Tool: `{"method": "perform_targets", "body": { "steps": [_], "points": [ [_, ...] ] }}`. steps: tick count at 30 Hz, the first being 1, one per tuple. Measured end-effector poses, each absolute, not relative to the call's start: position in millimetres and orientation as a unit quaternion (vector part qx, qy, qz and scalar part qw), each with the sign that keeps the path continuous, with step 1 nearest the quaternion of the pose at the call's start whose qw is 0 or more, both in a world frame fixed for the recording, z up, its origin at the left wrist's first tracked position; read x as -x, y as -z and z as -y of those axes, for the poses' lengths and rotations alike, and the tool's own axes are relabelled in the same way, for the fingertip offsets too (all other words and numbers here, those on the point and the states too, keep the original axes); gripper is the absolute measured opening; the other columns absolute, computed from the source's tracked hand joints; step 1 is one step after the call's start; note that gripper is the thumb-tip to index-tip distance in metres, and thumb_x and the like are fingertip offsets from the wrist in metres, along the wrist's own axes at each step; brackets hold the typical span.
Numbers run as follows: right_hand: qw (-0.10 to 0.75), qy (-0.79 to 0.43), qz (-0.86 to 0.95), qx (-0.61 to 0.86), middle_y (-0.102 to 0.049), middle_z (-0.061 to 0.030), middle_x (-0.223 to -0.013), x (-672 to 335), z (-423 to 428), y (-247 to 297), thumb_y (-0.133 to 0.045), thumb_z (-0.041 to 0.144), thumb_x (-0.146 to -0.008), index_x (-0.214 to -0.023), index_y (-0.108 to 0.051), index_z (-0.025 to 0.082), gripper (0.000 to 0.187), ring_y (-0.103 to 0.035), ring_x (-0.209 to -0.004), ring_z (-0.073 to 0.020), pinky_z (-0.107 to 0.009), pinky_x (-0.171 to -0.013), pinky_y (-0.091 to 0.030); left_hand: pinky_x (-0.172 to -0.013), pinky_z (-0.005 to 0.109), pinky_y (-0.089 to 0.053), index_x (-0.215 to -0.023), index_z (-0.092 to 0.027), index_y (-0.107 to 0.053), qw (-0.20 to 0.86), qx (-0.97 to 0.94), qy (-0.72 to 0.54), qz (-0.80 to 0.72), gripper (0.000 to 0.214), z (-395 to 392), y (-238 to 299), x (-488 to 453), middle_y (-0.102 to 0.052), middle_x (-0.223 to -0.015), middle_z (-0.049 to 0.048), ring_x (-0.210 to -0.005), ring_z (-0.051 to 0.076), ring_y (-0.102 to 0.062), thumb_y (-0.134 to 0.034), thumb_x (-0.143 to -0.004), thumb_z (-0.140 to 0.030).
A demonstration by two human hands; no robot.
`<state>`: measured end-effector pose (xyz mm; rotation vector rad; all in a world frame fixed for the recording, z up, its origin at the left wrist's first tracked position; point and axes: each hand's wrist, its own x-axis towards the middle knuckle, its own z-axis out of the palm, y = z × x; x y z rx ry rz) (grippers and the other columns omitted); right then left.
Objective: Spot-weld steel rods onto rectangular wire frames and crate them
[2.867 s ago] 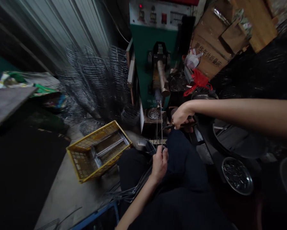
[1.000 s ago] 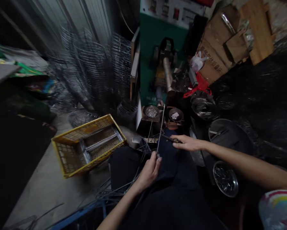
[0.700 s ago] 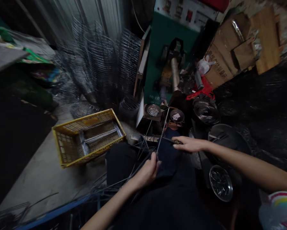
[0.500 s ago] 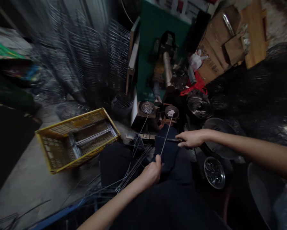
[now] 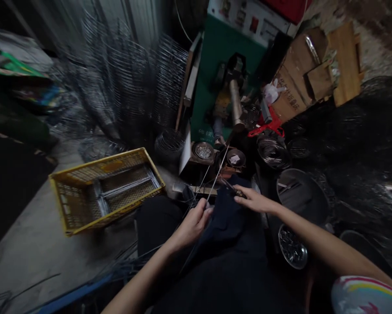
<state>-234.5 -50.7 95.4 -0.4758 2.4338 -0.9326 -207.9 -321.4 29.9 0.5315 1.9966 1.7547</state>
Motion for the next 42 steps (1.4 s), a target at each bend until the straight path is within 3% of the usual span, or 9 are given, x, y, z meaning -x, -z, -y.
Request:
{"method": "perform_targets", "body": {
  "steps": [5, 11, 20, 23, 27, 32, 36, 42],
  "points": [
    [0.187, 0.354, -0.899, 0.178, -0.061, -0.0101, -0.123, 223, 60, -63, -0.048, 0.037, -0.095, -0.135, -0.047, 0.019, 0.044, -0.057, -0.113, -0.024, -0.039, -0.099, -0.041, -0.054, 0.022, -0.03, -0.083, -0.021, -0.04, 0.223, -0.177, -0.632, -0.72, 0.025, 325, -32, 204, -0.039, -0.068, -0.0054, -0.06, 0.012, -0.036, -0.039, -0.095, -0.043],
    [0.133, 0.365, -0.904, 0.176, -0.059, -0.0104, -0.129, 229, 64, -61, -0.048, 0.036, -0.095, -0.137, -0.045, 0.02, 0.045, -0.056, -0.116, -0.0235, -0.038, -0.099, -0.041, -0.052, 0.022, -0.028, -0.079, -0.021, -0.042, 0.249, -0.19, -0.628, -0.712, 0.028, 329, -41, 200, -0.038, -0.063, -0.0059, -0.056, 0.011, -0.035, -0.039, -0.095, -0.044],
    [0.146, 0.365, -0.91, 0.127, -0.057, -0.011, -0.13, 187, 51, -67, -0.044, 0.034, -0.097, -0.14, -0.038, 0.022, 0.045, -0.056, -0.117, -0.0235, -0.037, -0.098, -0.04, -0.055, 0.023, -0.027, -0.078, -0.021, -0.045, 0.242, -0.234, -0.562, -0.755, 0.028, 313, -45, 183, -0.041, -0.062, -0.0045, -0.057, 0.012, -0.039, -0.037, -0.096, -0.041],
    [0.142, 0.367, -0.913, 0.102, -0.062, -0.0091, -0.116, 171, 48, -61, -0.043, 0.036, -0.097, -0.135, -0.04, 0.022, 0.04, -0.059, -0.105, -0.0228, -0.036, -0.091, -0.043, -0.054, 0.023, -0.026, -0.078, -0.021, -0.046, 0.247, -0.246, -0.552, -0.757, 0.027, 311, -43, 181, -0.041, -0.061, -0.0042, -0.055, 0.013, -0.04, -0.037, -0.096, -0.039],
    [0.138, 0.382, -0.911, 0.073, -0.06, -0.0036, -0.091, 158, 52, -55, -0.042, 0.042, -0.096, -0.113, -0.049, 0.022, 0.027, -0.056, -0.082, -0.0193, -0.031, -0.077, -0.044, -0.053, 0.023, -0.025, -0.078, -0.022, -0.043, 0.254, -0.267, -0.537, -0.759, 0.026, 314, -44, 176, -0.04, -0.06, -0.0042, -0.052, 0.013, -0.037, -0.035, -0.097, -0.039],
    [0.152, 0.414, -0.896, 0.04, -0.057, -0.0044, -0.092, 126, 50, -59, -0.041, 0.046, -0.096, -0.108, -0.049, 0.021, 0.029, -0.054, -0.085, -0.0201, -0.031, -0.079, -0.044, -0.052, 0.026, -0.019, -0.086, -0.024, -0.041, 0.287, -0.289, -0.451, -0.794, 0.016, 307, -39, 157, -0.042, -0.057, -0.0038, -0.048, 0.015, -0.04, -0.033, -0.096, -0.034],
    [0.167, 0.403, -0.9, -0.004, -0.053, -0.0034, -0.089, 95, 41, -62, -0.041, 0.048, -0.096, -0.1, -0.048, 0.022, 0.028, -0.051, -0.082, -0.0195, -0.03, -0.076, -0.043, -0.052, 0.027, -0.02, -0.092, -0.025, -0.04, 0.319, -0.334, -0.373, -0.805, 0.009, 297, -32, 141, -0.053, -0.059, -0.0009, -0.054, 0.02, -0.054, -0.036, -0.094, -0.033],
    [0.215, 0.377, -0.9, -0.043, -0.051, -0.0011, -0.085, 75, 28, -81, -0.042, 0.049, -0.096, -0.093, -0.046, 0.021, 0.029, -0.047, -0.078, -0.0172, -0.029, -0.072, -0.041, -0.053, 0.029, -0.025, -0.099, -0.023, -0.038, 0.339, -0.415, -0.281, -0.796, 0.023, 289, -41, 134, -0.065, -0.073, 0.0074, -0.067, 0.029, -0.065, -0.049, -0.088, -0.039]
  ]
}}
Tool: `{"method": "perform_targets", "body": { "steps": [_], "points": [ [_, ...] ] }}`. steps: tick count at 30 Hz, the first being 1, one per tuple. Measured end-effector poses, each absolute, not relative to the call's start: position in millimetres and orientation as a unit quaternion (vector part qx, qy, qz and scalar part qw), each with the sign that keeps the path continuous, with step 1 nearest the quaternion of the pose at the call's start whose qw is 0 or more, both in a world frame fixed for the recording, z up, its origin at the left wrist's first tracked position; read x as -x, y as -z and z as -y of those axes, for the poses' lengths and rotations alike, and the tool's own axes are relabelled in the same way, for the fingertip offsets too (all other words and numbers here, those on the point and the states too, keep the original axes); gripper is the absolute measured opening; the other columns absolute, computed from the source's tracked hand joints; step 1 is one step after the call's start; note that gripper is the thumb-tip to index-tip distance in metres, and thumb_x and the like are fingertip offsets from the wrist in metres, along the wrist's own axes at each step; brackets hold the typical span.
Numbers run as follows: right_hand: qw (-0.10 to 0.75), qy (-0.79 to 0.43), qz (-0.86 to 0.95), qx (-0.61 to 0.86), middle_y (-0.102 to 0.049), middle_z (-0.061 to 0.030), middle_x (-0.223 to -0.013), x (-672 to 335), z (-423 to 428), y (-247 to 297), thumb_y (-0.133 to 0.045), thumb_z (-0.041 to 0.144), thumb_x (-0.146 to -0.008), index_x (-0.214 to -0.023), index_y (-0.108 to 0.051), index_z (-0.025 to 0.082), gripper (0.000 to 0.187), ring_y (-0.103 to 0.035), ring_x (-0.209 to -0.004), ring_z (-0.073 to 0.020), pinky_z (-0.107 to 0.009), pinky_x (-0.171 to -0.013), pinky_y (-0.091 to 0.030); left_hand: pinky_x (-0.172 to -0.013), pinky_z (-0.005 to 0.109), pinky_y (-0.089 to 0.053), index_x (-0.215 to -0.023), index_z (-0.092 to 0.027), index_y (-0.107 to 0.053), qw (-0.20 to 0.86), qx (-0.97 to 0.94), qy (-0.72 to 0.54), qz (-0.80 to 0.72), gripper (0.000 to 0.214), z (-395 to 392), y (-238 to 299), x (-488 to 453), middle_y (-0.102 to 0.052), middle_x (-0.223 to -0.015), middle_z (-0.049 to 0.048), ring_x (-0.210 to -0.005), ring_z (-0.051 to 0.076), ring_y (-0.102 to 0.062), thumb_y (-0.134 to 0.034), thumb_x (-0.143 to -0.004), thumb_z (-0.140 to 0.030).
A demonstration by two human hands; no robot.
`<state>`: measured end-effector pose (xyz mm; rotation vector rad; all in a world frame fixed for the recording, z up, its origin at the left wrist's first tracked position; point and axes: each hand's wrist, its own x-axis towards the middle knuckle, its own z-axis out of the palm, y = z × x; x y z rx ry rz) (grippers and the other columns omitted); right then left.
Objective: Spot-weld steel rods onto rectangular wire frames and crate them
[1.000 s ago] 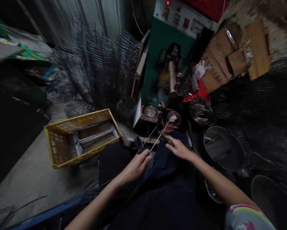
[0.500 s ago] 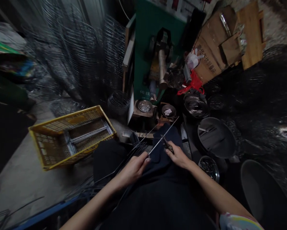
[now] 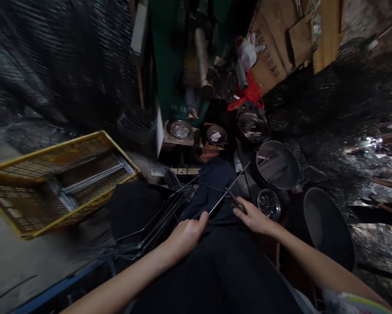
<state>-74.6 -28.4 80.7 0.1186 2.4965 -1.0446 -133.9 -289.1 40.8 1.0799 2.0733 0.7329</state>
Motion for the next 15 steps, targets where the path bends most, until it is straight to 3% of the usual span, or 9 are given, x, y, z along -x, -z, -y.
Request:
{"method": "perform_targets", "body": {
  "steps": [4, 7, 10, 15],
  "points": [
    [0.247, 0.354, -0.901, -0.048, -0.047, 0.0018, -0.076, 79, 26, -99, -0.046, 0.049, -0.094, -0.082, -0.042, 0.021, 0.031, -0.045, -0.071, -0.0147, -0.026, -0.066, -0.038, -0.054, 0.028, -0.025, -0.099, -0.022, -0.039, 0.332, -0.417, -0.265, -0.804, 0.023, 286, -47, 137, -0.061, -0.069, 0.0047, -0.064, 0.026, -0.062, -0.052, -0.086, -0.036],
    [0.226, 0.393, -0.89, -0.043, -0.053, 0.001, -0.076, 86, 34, -93, -0.045, 0.05, -0.095, -0.084, -0.044, 0.02, 0.031, -0.05, -0.071, -0.0148, -0.027, -0.068, -0.04, -0.053, 0.027, -0.024, -0.09, -0.022, -0.04, 0.325, -0.374, -0.352, -0.794, 0.011, 291, -47, 144, -0.05, -0.061, -0.0012, -0.054, 0.018, -0.05, -0.04, -0.093, -0.034],
    [0.182, 0.467, -0.864, -0.044, -0.057, -0.0002, -0.077, 94, 48, -70, -0.045, 0.05, -0.095, -0.095, -0.048, 0.02, 0.03, -0.055, -0.07, -0.0152, -0.028, -0.069, -0.043, -0.053, 0.025, -0.025, -0.079, -0.021, -0.042, 0.312, -0.33, -0.466, -0.759, 0.027, 302, -48, 153, -0.041, -0.06, -0.0036, -0.052, 0.013, -0.039, -0.029, -0.098, -0.036],
    [0.093, 0.571, -0.816, -0.013, -0.054, 0.0001, -0.075, 117, 81, -16, -0.048, 0.049, -0.094, -0.107, -0.048, 0.021, 0.032, -0.052, -0.065, -0.0146, -0.028, -0.066, -0.044, -0.055, 0.023, -0.027, -0.074, -0.018, -0.045, 0.322, -0.266, -0.551, -0.722, 0.038, 321, -56, 164, -0.039, -0.063, -0.0041, -0.058, 0.011, -0.034, -0.032, -0.098, -0.044]
  ]
}}
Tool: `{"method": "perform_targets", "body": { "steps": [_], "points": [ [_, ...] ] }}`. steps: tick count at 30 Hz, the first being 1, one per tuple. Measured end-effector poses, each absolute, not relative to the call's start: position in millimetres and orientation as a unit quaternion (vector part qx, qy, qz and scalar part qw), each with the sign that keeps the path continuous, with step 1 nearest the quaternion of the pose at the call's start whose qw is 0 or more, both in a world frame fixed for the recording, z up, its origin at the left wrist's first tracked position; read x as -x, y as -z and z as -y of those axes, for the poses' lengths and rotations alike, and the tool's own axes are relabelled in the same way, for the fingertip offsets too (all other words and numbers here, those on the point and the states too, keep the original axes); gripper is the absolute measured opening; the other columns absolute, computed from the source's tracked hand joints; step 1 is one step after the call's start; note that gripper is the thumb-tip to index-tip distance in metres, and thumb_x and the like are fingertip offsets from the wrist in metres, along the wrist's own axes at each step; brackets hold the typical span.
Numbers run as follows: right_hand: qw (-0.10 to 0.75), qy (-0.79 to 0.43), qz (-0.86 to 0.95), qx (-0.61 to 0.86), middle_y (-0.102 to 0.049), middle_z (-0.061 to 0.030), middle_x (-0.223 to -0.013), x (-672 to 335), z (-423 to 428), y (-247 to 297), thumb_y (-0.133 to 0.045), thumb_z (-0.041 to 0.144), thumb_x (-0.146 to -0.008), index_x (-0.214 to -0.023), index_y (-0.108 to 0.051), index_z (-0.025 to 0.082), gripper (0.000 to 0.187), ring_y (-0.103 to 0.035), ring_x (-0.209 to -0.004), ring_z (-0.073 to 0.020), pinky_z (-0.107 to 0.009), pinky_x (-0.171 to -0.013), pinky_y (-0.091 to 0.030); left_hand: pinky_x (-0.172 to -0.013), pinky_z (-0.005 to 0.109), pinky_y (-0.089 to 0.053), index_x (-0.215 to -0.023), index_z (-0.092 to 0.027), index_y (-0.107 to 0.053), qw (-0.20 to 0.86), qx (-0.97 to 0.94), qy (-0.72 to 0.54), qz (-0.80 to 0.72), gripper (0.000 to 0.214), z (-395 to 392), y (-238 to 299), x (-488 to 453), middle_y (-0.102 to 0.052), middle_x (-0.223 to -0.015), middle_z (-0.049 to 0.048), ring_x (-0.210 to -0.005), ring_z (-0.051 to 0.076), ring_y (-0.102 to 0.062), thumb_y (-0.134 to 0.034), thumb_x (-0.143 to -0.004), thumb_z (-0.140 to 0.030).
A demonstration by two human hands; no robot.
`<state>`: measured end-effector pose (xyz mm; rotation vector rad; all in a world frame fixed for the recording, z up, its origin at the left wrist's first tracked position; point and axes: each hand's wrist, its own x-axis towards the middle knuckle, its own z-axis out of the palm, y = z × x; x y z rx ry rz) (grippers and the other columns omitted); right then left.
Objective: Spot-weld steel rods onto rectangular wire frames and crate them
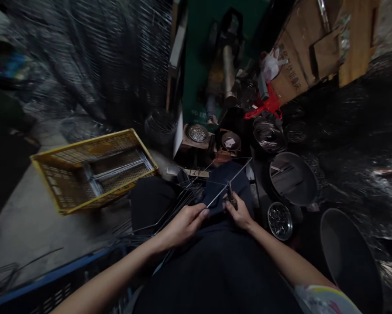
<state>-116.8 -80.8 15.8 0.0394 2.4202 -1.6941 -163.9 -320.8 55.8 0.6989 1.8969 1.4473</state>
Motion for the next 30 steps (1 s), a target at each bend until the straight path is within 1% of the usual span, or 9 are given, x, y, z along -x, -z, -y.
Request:
{"method": "perform_targets", "body": {
  "steps": [3, 5, 9, 14, 17, 23, 25, 28, 30],
  "points": [
    [0.035, 0.623, -0.782, -0.005, -0.053, -0.0007, -0.075, 131, 101, 9, -0.046, 0.052, -0.093, -0.105, -0.045, 0.021, 0.033, -0.052, -0.065, -0.0157, -0.03, -0.066, -0.045, -0.055, 0.023, -0.028, -0.076, -0.017, -0.048, 0.329, -0.244, -0.56, -0.721, 0.038, 328, -60, 167, -0.04, -0.064, -0.004, -0.058, 0.011, -0.035, -0.033, -0.098, -0.044],
    [0.029, 0.622, -0.782, -0.003, -0.052, -0.0008, -0.075, 136, 105, 9, -0.044, 0.052, -0.093, -0.105, -0.043, 0.021, 0.033, -0.052, -0.065, -0.016, -0.031, -0.067, -0.046, -0.055, 0.023, -0.028, -0.076, -0.018, -0.048, 0.313, -0.241, -0.553, -0.734, 0.037, 330, -60, 167, -0.041, -0.064, -0.0037, -0.058, 0.011, -0.036, -0.033, -0.098, -0.043],
    [0.139, 0.499, -0.855, -0.005, -0.052, -0.0003, -0.076, 135, 77, -40, -0.045, 0.046, -0.095, -0.098, -0.048, 0.02, 0.027, -0.049, -0.067, -0.015, -0.028, -0.067, -0.043, -0.053, 0.025, -0.024, -0.077, -0.02, -0.044, 0.278, -0.26, -0.516, -0.768, 0.03, 319, -47, 160, -0.038, -0.06, -0.0043, -0.053, 0.011, -0.032, -0.031, -0.098, -0.037],
    [0.275, 0.366, -0.889, -0.024, -0.054, -0.0004, -0.08, 127, 30, -110, -0.051, 0.041, -0.091, -0.085, -0.05, 0.019, 0.023, -0.049, -0.072, -0.0155, -0.028, -0.07, -0.042, -0.052, 0.028, -0.017, -0.083, -0.021, -0.041, 0.293, -0.311, -0.448, -0.786, 0.016, 294, -37, 151, -0.034, -0.057, -0.0054, -0.049, 0.011, -0.024, -0.033, -0.094, -0.028],
    [0.236, 0.386, -0.892, -0.021, -0.054, -0.0003, -0.079, 127, 36, -100, -0.051, 0.041, -0.091, -0.086, -0.05, 0.019, 0.022, -0.049, -0.072, -0.0156, -0.029, -0.07, -0.042, -0.052, 0.026, -0.02, -0.078, -0.021, -0.041, 0.289, -0.302, -0.46, -0.783, 0.023, 295, -49, 159, -0.035, -0.058, -0.0049, -0.05, 0.011, -0.028, -0.031, -0.096, -0.032],
    [0.064, 0.565, -0.822, -0.026, -0.052, 0.0003, -0.073, 131, 90, -18, -0.04, 0.049, -0.095, -0.107, -0.043, 0.021, 0.031, -0.051, -0.063, -0.0153, -0.028, -0.065, -0.045, -0.053, 0.025, -0.025, -0.071, -0.02, -0.042, 0.269, -0.273, -0.493, -0.781, 0.034, 318, -67, 173, -0.038, -0.057, -0.0044, -0.051, 0.011, -0.035, -0.031, -0.098, -0.038],
    [0.083, 0.549, -0.831, -0.027, -0.051, 0.0007, -0.073, 133, 88, -23, -0.041, 0.048, -0.095, -0.103, -0.045, 0.021, 0.028, -0.051, -0.064, -0.0153, -0.028, -0.065, -0.044, -0.054, 0.025, -0.025, -0.073, -0.02, -0.043, 0.266, -0.262, -0.486, -0.79, 0.032, 318, -62, 171, -0.039, -0.057, -0.0045, -0.051, 0.011, -0.037, -0.032, -0.098, -0.037],
    [0.176, 0.442, -0.88, -0.007, -0.053, 0.0009, -0.073, 135, 60, -61, -0.049, 0.042, -0.092, -0.089, -0.05, 0.021, 0.021, -0.049, -0.067, -0.0151, -0.027, -0.065, -0.041, -0.052, 0.025, -0.024, -0.075, -0.02, -0.043, 0.27, -0.267, -0.477, -0.792, 0.029, 312, -54, 166, -0.038, -0.057, -0.0051, -0.049, 0.011, -0.034, -0.032, -0.098, -0.035],
    [0.204, 0.394, -0.896, 0.002, -0.055, 0.0009, -0.073, 135, 44, -85, -0.054, 0.038, -0.09, -0.086, -0.051, 0.021, 0.018, -0.05, -0.069, -0.0154, -0.027, -0.066, -0.04, -0.052, 0.025, -0.024, -0.075, -0.02, -0.043, 0.271, -0.274, -0.477, -0.79, 0.029, 307, -54, 165, -0.038, -0.057, -0.0052, -0.049, 0.011, -0.033, -0.032, -0.098, -0.035]
  ]
}}
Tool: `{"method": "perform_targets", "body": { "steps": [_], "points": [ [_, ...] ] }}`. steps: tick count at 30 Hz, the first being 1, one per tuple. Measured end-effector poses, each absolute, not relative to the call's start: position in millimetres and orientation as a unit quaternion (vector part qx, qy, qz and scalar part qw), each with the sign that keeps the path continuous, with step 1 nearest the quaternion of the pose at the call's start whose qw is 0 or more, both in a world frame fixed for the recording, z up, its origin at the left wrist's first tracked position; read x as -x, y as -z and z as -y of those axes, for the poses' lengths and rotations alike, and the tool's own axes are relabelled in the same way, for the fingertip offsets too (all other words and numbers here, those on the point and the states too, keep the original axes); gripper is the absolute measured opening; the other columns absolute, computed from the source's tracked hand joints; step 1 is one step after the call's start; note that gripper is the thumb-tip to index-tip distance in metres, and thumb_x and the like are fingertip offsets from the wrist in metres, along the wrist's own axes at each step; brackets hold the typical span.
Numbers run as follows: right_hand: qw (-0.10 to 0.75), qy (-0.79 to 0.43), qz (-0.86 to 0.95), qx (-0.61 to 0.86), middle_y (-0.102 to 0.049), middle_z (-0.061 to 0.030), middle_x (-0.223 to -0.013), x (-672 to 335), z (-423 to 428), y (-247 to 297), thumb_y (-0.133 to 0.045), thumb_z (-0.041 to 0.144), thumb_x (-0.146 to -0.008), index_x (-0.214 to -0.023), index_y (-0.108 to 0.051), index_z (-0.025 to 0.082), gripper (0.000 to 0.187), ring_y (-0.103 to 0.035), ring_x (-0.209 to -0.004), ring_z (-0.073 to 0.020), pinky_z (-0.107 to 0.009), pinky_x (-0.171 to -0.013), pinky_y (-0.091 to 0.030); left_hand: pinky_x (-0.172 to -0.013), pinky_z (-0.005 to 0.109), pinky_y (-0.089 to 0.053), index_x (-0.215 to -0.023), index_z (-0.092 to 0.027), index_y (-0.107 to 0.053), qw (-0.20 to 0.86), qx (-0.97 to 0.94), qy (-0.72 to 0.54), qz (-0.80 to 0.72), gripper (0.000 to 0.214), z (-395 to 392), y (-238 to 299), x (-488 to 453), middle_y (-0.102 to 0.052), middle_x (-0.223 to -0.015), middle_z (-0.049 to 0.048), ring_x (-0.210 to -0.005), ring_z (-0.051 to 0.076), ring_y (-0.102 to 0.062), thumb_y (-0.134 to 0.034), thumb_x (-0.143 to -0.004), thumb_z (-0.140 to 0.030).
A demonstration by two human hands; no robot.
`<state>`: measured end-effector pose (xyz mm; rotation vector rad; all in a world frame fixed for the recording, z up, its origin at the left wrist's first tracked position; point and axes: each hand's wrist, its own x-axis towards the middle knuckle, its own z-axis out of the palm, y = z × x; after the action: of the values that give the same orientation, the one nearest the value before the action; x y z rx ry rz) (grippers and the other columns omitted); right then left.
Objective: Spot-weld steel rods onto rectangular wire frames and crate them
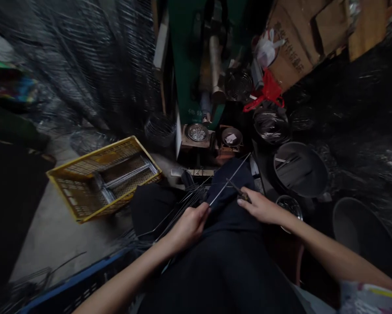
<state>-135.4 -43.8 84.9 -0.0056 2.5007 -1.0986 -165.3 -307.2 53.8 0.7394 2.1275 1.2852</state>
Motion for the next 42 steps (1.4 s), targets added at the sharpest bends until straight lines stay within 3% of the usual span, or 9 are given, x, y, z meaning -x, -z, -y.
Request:
{"method": "perform_targets", "body": {
  "steps": [8, 14, 23, 27, 35, 42],
  "points": [
    [0.102, 0.419, -0.902, 0.018, -0.055, 0.0015, -0.072, 155, 65, -51, -0.046, 0.033, -0.093, -0.104, -0.051, 0.02, 0.018, -0.052, -0.066, -0.0152, -0.026, -0.065, -0.04, -0.055, 0.023, -0.029, -0.073, -0.018, -0.047, 0.259, -0.225, -0.508, -0.79, 0.037, 312, -62, 183, -0.042, -0.061, -0.0038, -0.056, 0.011, -0.037, -0.032, -0.098, -0.041],
    [0.16, 0.394, -0.903, 0.058, -0.055, 0.0022, -0.073, 163, 48, -61, -0.049, 0.032, -0.092, -0.098, -0.051, 0.022, 0.012, -0.053, -0.068, -0.0159, -0.026, -0.066, -0.038, -0.056, 0.023, -0.029, -0.074, -0.018, -0.048, 0.268, -0.212, -0.512, -0.788, 0.038, 310, -55, 186, -0.042, -0.063, -0.0037, -0.059, 0.012, -0.038, -0.033, -0.098, -0.043],
    [0.176, 0.39, -0.904, -0.003, -0.059, -0.0015, -0.081, 152, 58, -69, -0.047, 0.032, -0.094, -0.106, -0.048, 0.022, 0.015, -0.059, -0.076, -0.0195, -0.028, -0.069, -0.037, -0.057, 0.024, -0.028, -0.073, -0.018, -0.047, 0.263, -0.209, -0.509, -0.793, 0.037, 307, -52, 184, -0.041, -0.061, -0.0043, -0.058, 0.011, -0.037, -0.035, -0.098, -0.042],
    [0.199, 0.345, -0.916, -0.035, -0.061, -0.004, -0.078, 147, 57, -80, -0.049, 0.033, -0.093, -0.101, -0.048, 0.022, 0.013, -0.06, -0.075, -0.0218, -0.029, -0.066, -0.035, -0.055, 0.024, -0.025, -0.071, -0.018, -0.043, 0.264, -0.213, -0.497, -0.799, 0.036, 304, -51, 181, -0.036, -0.059, -0.0055, -0.055, 0.011, -0.032, -0.036, -0.097, -0.042],
    [0.073, 0.494, -0.867, 0.002, -0.062, -0.0025, -0.083, 150, 84, -35, -0.045, 0.031, -0.095, -0.106, -0.047, 0.021, 0.015, -0.06, -0.076, -0.0184, -0.028, -0.071, -0.042, -0.053, 0.024, -0.026, -0.075, -0.017, -0.052, 0.269, -0.181, -0.513, -0.795, 0.039, 311, -56, 180, -0.037, -0.059, -0.0048, -0.055, 0.011, -0.033, -0.036, -0.097, -0.045],
    [0.128, 0.422, -0.897, 0.008, -0.061, -0.0017, -0.082, 152, 75, -58, -0.049, 0.029, -0.093, -0.104, -0.05, 0.022, 0.013, -0.059, -0.076, -0.0194, -0.028, -0.069, -0.039, -0.053, 0.023, -0.026, -0.079, -0.016, -0.055, 0.248, -0.175, -0.508, -0.806, 0.035, 317, -49, 178, -0.039, -0.058, -0.0048, -0.054, 0.011, -0.034, -0.039, -0.096, -0.042]
  ]
}}
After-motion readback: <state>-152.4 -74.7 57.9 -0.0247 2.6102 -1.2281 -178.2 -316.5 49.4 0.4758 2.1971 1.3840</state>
